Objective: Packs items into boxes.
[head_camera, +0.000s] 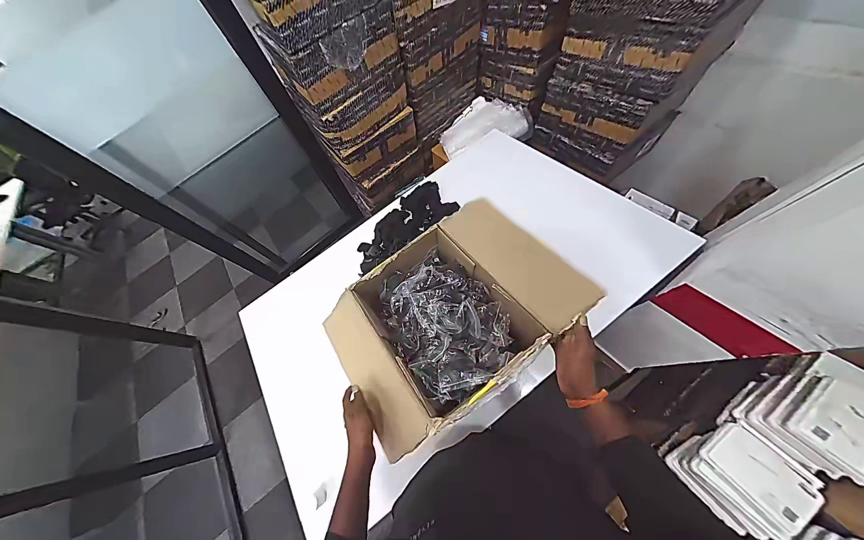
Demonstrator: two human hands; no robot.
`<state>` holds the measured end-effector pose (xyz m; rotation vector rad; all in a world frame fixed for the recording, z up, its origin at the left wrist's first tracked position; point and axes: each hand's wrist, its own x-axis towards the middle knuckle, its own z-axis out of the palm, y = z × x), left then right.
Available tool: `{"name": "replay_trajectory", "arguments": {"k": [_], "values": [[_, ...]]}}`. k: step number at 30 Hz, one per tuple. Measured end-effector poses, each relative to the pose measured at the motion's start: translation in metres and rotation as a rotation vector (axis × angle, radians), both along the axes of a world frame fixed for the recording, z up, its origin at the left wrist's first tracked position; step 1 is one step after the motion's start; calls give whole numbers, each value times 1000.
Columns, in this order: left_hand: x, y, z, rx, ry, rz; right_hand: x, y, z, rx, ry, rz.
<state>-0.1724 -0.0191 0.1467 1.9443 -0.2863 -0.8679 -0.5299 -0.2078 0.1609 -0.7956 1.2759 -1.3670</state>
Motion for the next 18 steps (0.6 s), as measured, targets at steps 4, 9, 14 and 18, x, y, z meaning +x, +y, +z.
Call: {"name": "replay_trajectory", "arguments": {"k": [4,9,14,18], "values": [[-15,29,70,-302,-195,-30,-4,16,-16,-664,619,371],[-72,13,77,-412,-332,-734,-9,1,-3,-811,1129,948],[-117,-35,33,232,-991,-1136,-7,2,9,-708,1122,949],[-106,-27,28,127,-966,-1126,8,16,14,-600,1211,909]]}}
